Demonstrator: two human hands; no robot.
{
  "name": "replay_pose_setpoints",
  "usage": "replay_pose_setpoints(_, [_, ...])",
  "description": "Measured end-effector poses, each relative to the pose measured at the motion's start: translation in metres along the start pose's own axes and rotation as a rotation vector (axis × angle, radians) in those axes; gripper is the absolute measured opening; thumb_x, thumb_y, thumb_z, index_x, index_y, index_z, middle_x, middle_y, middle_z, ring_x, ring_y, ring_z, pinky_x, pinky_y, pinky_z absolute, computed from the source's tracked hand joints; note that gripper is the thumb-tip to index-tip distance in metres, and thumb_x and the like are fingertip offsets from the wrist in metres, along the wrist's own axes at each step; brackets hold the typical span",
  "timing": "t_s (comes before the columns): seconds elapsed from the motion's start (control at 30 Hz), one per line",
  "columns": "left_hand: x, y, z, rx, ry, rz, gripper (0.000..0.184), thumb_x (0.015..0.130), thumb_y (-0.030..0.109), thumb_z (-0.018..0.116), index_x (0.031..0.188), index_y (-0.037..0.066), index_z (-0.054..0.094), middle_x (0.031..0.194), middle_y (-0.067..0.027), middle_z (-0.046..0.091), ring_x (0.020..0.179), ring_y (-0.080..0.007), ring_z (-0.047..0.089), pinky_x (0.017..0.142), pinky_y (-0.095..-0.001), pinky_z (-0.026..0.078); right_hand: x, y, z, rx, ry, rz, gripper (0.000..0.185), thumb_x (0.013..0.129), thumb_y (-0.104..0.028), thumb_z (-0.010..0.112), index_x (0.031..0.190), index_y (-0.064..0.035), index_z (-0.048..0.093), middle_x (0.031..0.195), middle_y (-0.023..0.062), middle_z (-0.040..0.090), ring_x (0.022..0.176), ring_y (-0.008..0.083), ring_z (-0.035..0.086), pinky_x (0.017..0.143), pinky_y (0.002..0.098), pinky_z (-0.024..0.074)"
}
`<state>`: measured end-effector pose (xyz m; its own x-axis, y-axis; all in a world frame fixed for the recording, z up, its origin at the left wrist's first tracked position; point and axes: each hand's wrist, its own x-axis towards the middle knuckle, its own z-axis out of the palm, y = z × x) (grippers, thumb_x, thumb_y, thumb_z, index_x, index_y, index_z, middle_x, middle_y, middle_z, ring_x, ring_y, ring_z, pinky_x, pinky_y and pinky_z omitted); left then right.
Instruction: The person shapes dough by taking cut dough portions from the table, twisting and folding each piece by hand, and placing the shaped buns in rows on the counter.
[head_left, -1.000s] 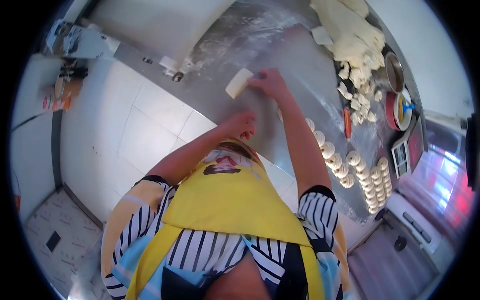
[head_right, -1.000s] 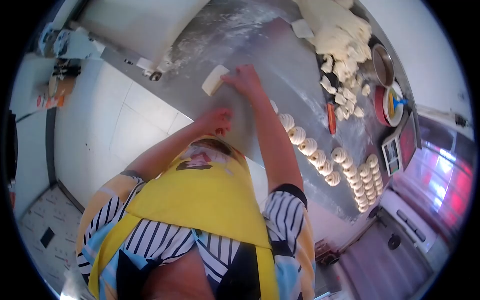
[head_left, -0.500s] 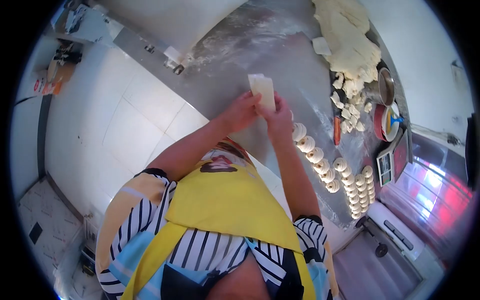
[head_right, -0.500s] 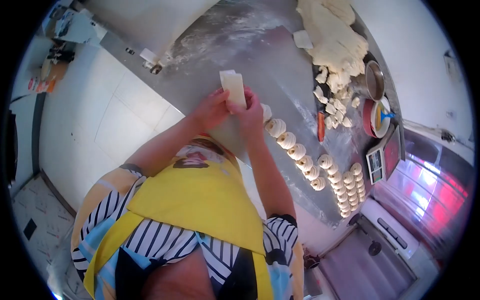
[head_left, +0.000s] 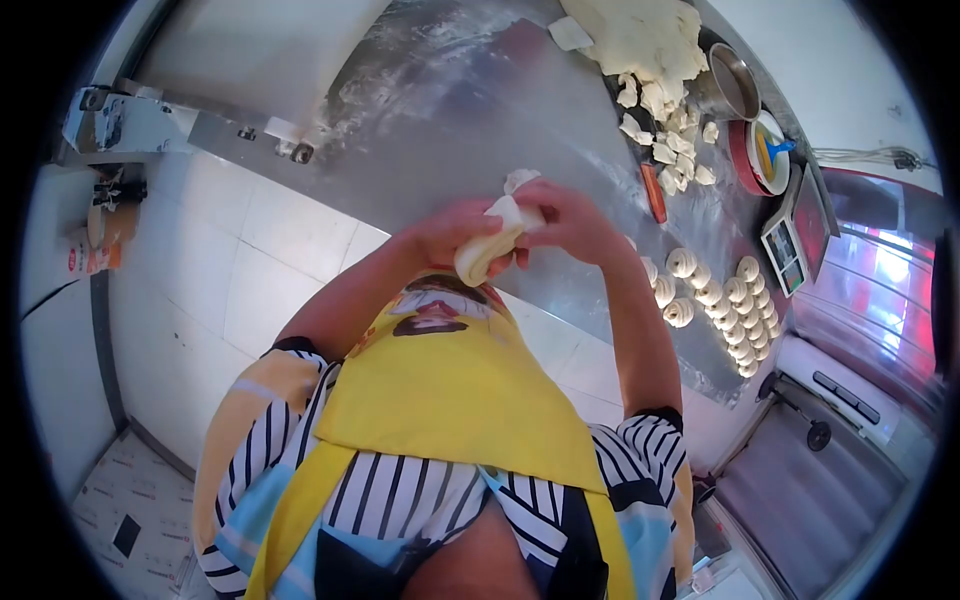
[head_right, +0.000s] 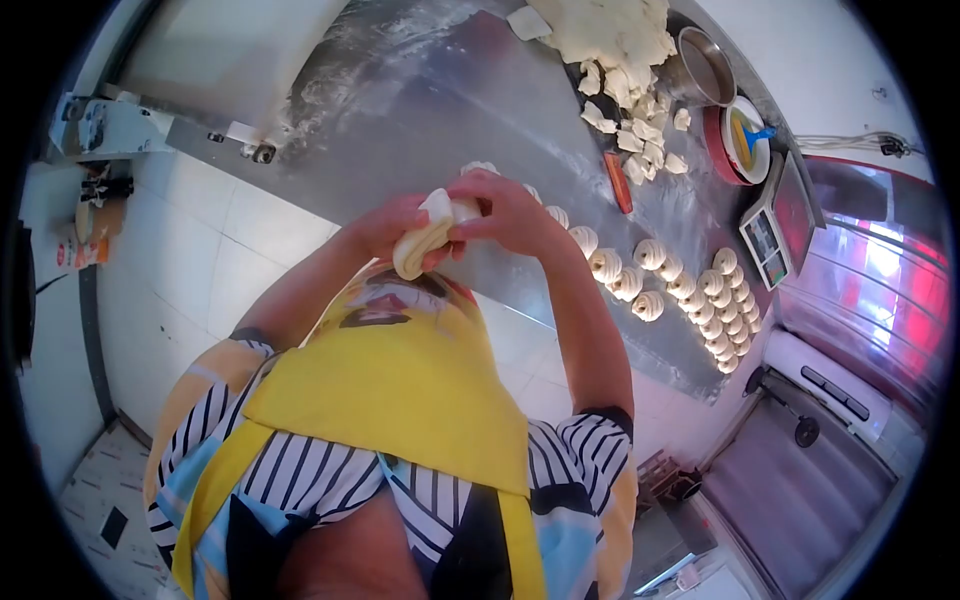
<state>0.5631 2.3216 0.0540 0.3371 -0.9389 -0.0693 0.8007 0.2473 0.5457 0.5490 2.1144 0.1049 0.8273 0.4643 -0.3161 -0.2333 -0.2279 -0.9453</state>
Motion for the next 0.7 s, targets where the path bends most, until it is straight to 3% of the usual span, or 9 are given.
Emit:
replay_pose_setpoints(0.1, [-0.006, -0.004, 0.003, 0.042, 0.055, -0.140, 0.060, 0.087, 0.057, 0.046, 0.106, 0.000, 0.052, 0.082, -0.0141, 0.058, 0.061, -0.0167, 0.059, 0.056, -0.0289, 0.050, -0.002, -0.009, -0.002, -0.375, 0.009, -0.030, 0.034, 0.069, -0.004, 0.071, 0.102, -0.0033, 0.060, 0.095, 0.0060, 0.058, 0.085, 0.0154, 0.056, 0.074, 0.0291, 0.0453])
replay_pose_setpoints(0.2, [-0.013, -0.013, -0.011, 0.007, 0.107, -0.202, 0.064, 0.086, 0.062, 0.042, 0.103, 0.001, 0.053, 0.078, -0.0124, 0.058, 0.060, -0.0173, 0.059, 0.056, -0.0292, 0.050, 0.000, 0.003, -0.006, -0.383, 0.082, -0.021, 0.025, 0.070, -0.008, 0.070, 0.093, -0.0036, 0.061, 0.089, 0.0071, 0.058, 0.080, 0.0176, 0.057, 0.070, 0.0286, 0.0439])
replay_pose_setpoints(0.33, [-0.015, -0.005, -0.002, -0.007, 0.152, -0.224, 0.062, 0.087, 0.061, 0.042, 0.098, 0.002, 0.055, 0.075, -0.0099, 0.058, 0.059, -0.0178, 0.059, 0.056, -0.0304, 0.051, 0.004, 0.007, 0.019, -0.421, 0.024, -0.270, 0.018, 0.071, -0.009, 0.068, 0.087, -0.0035, 0.061, 0.084, 0.0081, 0.059, 0.077, 0.0226, 0.057, 0.071, 0.0315, 0.0445])
replay_pose_setpoints(0.5, [-0.020, 0.010, 0.008, 0.606, 0.196, -0.366, 0.046, 0.090, 0.046, 0.046, 0.092, 0.002, 0.056, 0.074, -0.0088, 0.059, 0.059, -0.0162, 0.057, 0.060, -0.0304, 0.049, 0.008, 0.025, 0.000, -0.802, -0.032, -0.405, 0.014, 0.076, -0.012, 0.061, 0.089, -0.0050, 0.061, 0.082, 0.0083, 0.060, 0.075, 0.0230, 0.057, 0.072, 0.0336, 0.0457])
replay_pose_setpoints(0.53, [-0.022, 0.011, 0.011, 0.777, 0.202, -0.396, 0.042, 0.090, 0.043, 0.047, 0.091, 0.002, 0.056, 0.074, -0.0087, 0.059, 0.060, -0.0159, 0.057, 0.061, -0.0303, 0.049, 0.018, 0.045, -0.020, -0.836, 0.262, -0.269, 0.014, 0.077, -0.008, 0.058, 0.090, -0.0061, 0.062, 0.085, 0.0072, 0.061, 0.081, 0.0233, 0.059, 0.073, 0.0326, 0.0469])
replay_pose_setpoints(0.57, [-0.022, 0.007, 0.012, 0.572, 0.122, -0.288, 0.040, 0.091, 0.041, 0.047, 0.094, 0.002, 0.056, 0.077, -0.0097, 0.060, 0.064, -0.0167, 0.059, 0.063, -0.0306, 0.050, 0.032, 0.063, -0.053, -0.857, 0.553, -0.128, 0.017, 0.077, -0.004, 0.055, 0.091, -0.0073, 0.062, 0.087, 0.0062, 0.062, 0.086, 0.0235, 0.060, 0.074, 0.0317, 0.0480])
replay_pose_setpoints(0.63, [-0.019, -0.013, 0.009, 0.153, -0.027, -0.081, 0.037, 0.092, 0.037, 0.048, 0.098, 0.002, 0.055, 0.083, -0.0118, 0.061, 0.074, -0.0182, 0.062, 0.067, -0.0314, 0.051, 0.048, 0.063, -0.118, 0.039, 0.632, 0.057, 0.022, 0.082, -0.007, 0.055, 0.104, -0.0021, 0.057, 0.105, 0.0096, 0.056, 0.093, 0.0227, 0.058, 0.081, 0.0346, 0.0490])
replay_pose_setpoints(0.67, [-0.014, -0.019, -0.003, 0.038, 0.068, -0.047, 0.036, 0.092, 0.034, 0.050, 0.107, 0.001, 0.053, 0.098, -0.0116, 0.061, 0.095, -0.0203, 0.059, 0.085, -0.0340, 0.048, 0.056, 0.063, -0.150, 0.446, 0.756, 0.111, 0.027, 0.085, -0.009, 0.055, 0.110, 0.0005, 0.055, 0.113, 0.0114, 0.053, 0.097, 0.0223, 0.058, 0.085, 0.0361, 0.0495])
replay_pose_setpoints(0.7, [-0.006, -0.017, 0.000, -0.077, 0.195, 0.055, 0.038, 0.092, 0.034, 0.051, 0.111, 0.001, 0.051, 0.102, -0.0110, 0.060, 0.100, -0.0207, 0.057, 0.089, -0.0348, 0.046, 0.059, 0.057, -0.155, 0.640, 0.812, 0.098, 0.031, 0.085, -0.010, 0.056, 0.114, 0.0002, 0.052, 0.115, 0.0119, 0.052, 0.099, 0.0227, 0.056, 0.085, 0.0377, 0.0498])
